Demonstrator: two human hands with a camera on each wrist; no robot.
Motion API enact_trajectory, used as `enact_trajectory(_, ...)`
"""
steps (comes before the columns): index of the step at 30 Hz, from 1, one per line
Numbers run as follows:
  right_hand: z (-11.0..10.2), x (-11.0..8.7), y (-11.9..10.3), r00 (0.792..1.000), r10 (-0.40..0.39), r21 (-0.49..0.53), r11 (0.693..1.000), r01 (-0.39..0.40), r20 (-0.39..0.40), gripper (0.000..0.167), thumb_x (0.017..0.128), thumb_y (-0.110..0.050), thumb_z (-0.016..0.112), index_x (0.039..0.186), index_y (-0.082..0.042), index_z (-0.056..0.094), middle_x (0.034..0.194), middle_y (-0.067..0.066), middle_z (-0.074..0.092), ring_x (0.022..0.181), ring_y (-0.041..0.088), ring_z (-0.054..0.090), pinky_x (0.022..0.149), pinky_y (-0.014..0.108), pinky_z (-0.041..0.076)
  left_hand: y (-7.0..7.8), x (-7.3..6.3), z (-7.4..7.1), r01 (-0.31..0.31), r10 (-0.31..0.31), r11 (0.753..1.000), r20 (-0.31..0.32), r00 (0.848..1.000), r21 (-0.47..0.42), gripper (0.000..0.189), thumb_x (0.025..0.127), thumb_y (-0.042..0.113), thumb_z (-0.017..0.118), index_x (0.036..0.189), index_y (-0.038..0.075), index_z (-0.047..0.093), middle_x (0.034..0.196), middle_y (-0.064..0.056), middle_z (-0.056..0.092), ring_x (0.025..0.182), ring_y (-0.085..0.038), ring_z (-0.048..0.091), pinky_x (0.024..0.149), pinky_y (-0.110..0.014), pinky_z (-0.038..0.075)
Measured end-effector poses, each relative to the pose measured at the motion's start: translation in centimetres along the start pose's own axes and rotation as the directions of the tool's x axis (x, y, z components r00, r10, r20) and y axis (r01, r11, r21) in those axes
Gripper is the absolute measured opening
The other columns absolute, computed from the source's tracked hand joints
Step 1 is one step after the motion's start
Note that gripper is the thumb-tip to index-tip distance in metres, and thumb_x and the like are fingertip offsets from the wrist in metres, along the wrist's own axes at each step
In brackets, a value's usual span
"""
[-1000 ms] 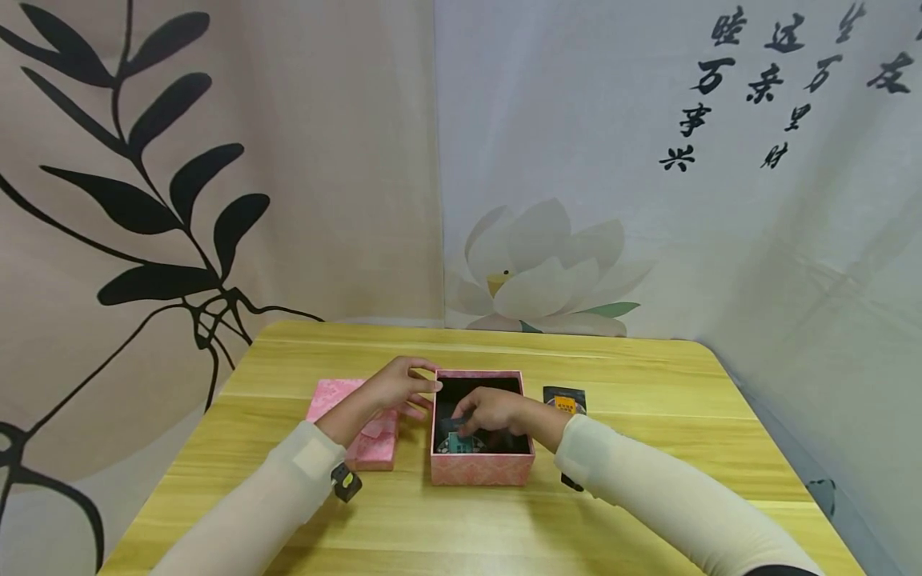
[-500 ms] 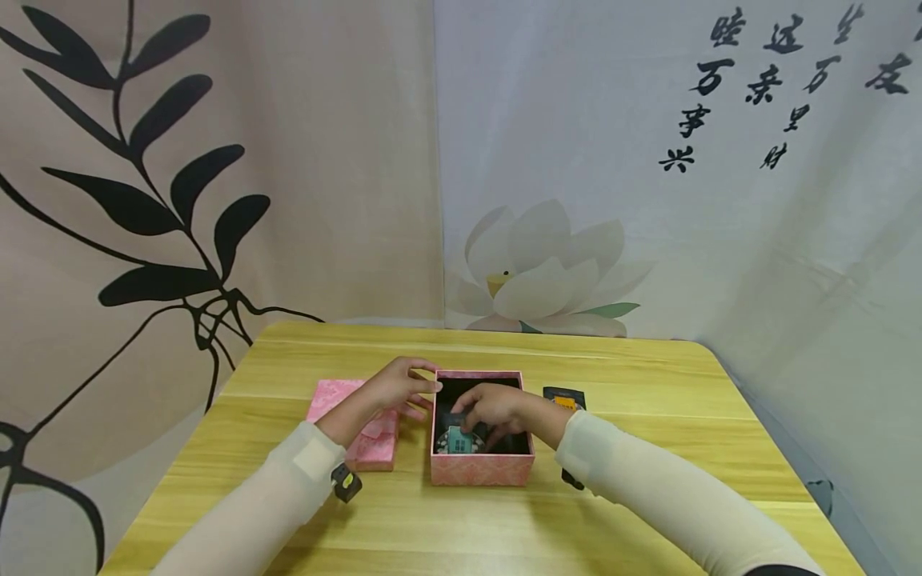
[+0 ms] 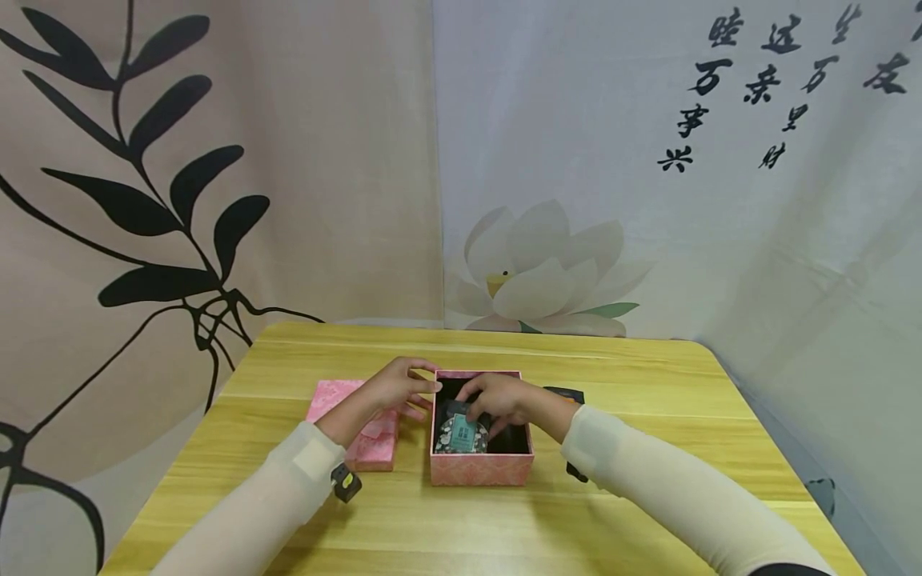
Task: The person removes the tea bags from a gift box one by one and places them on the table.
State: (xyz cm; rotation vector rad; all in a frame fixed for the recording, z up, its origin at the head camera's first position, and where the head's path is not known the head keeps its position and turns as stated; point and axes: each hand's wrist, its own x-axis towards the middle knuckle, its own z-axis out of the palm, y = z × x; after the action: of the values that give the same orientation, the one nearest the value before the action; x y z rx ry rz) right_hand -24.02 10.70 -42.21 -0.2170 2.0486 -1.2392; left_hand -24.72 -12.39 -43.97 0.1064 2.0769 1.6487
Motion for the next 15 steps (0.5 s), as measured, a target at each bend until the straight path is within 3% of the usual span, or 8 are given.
enact_trajectory(15,-1.2,-0.8,-0.8,1.0,-0.004,0.066,0.998,0.005,-0.014,0.034,0.094,0.007,0.063,0.126,-0.002,0.066,0.108,0.016,0.062,0.079,0.025,0.066,0.066,0.044,0.065,0.2,0.0,0.1,0.005,-0.005,1.0,-0.005,1.0,-0.008,0.047,0.1,0.011,0.069,0.142,-0.002,0.052,0.128,-0.029,0.058,0.095,-0.039,0.073,0.074,-0.048,0.065)
